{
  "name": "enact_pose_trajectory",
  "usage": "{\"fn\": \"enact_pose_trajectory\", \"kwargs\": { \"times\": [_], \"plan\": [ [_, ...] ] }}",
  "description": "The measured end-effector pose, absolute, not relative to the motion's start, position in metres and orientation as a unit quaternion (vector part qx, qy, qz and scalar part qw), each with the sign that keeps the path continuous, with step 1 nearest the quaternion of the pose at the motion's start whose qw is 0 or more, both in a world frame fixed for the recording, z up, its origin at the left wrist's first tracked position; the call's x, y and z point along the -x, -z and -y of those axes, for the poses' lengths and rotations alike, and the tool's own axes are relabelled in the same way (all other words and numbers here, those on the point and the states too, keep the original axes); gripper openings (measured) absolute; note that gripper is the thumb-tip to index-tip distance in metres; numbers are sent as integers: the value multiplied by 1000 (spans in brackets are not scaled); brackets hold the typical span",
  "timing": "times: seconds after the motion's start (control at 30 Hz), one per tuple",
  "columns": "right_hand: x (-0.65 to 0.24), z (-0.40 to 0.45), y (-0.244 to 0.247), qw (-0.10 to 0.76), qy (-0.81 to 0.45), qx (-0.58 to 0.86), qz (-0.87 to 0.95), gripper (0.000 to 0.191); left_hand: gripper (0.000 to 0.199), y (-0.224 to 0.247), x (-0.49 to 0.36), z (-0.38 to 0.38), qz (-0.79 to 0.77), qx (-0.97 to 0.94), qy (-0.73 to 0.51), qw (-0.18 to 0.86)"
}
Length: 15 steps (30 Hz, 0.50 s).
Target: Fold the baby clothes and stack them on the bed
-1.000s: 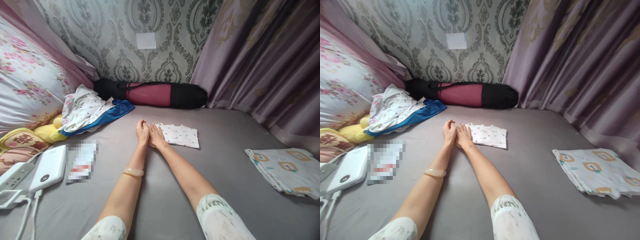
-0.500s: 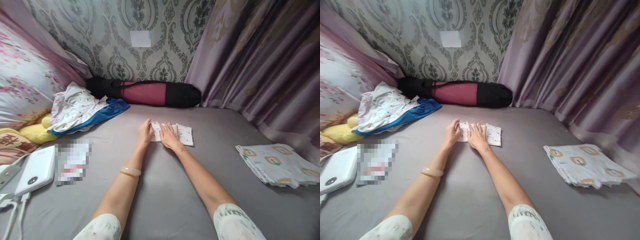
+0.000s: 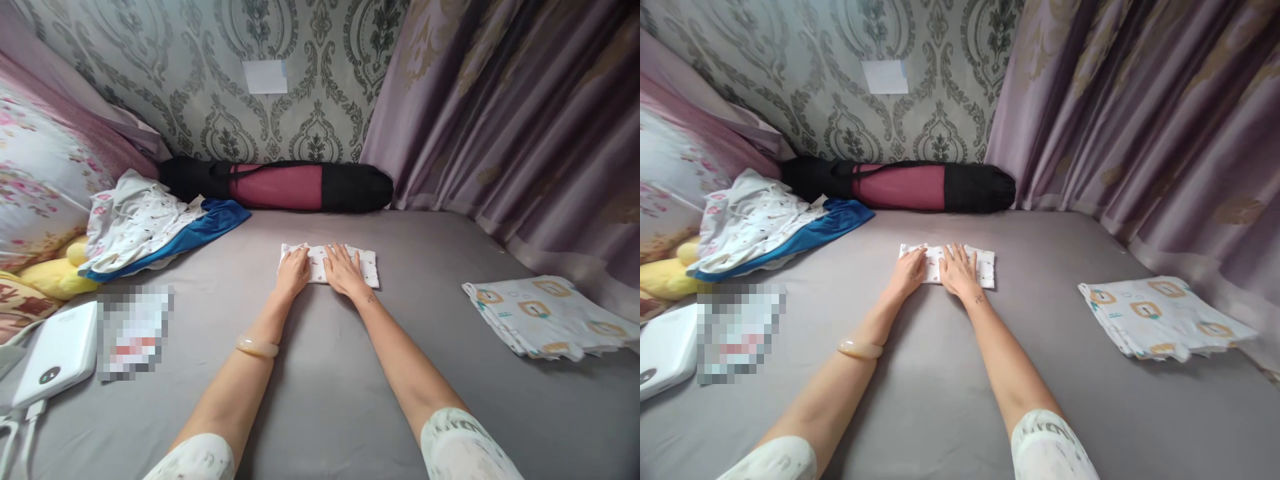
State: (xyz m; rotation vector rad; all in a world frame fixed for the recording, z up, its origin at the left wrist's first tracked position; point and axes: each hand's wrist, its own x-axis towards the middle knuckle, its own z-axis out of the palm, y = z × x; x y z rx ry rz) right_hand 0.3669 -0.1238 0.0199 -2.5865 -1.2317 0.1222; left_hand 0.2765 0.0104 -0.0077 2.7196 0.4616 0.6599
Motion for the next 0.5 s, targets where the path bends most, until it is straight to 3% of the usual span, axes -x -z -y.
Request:
{"fn": "enact_pose_trajectory", "kwargs": {
  "times": [0.5],
  "plan": [
    [-383,137,-15,127,-48,914,383,60,30,8,-274,-9,-148,-960,-209,111]
  ]
}}
